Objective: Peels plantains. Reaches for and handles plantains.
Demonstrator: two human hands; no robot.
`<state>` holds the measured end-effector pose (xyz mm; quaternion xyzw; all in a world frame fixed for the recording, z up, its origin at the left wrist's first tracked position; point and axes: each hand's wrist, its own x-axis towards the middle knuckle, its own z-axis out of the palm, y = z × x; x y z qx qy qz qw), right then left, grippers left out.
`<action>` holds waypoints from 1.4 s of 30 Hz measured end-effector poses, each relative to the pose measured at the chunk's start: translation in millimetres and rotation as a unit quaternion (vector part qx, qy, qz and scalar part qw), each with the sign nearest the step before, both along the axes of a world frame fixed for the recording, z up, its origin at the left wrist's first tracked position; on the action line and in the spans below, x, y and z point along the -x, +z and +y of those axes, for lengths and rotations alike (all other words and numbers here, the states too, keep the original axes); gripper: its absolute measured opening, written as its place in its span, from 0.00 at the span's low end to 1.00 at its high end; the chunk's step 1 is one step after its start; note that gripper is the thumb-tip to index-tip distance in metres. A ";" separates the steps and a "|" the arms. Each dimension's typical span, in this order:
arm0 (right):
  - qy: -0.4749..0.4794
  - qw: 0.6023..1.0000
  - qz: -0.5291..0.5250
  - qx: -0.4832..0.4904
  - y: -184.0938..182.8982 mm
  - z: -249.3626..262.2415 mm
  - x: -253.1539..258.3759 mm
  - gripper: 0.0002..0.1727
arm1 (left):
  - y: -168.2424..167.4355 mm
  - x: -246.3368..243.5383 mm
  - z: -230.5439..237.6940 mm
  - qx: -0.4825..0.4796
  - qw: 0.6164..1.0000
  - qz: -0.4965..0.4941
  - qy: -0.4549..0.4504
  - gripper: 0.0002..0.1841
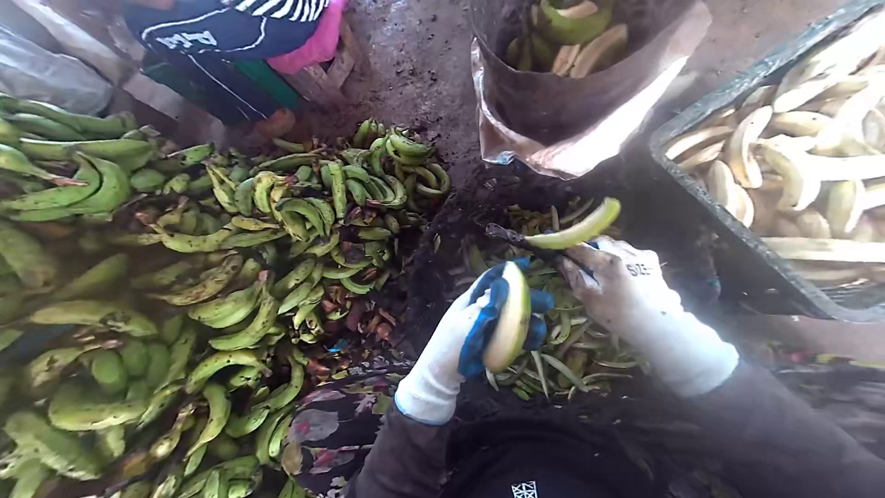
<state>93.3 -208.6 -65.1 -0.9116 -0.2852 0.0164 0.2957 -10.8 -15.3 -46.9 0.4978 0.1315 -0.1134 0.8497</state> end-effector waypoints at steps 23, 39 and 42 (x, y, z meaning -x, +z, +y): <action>0.088 0.982 -0.004 -0.168 -9.2 -7.5 50.5 0.22 | -6.9 6.1 27.4 0.072 0.965 0.013 0.252 0.23; 0.103 0.976 0.004 -0.190 -3.9 -13.2 54.4 0.20 | 4.5 10.4 5.0 -0.159 0.956 -0.011 0.244 0.19; 0.024 0.991 -0.030 -0.129 -13.4 -9.9 36.0 0.22 | -4.7 23.3 -4.6 -0.260 0.951 -0.029 0.163 0.24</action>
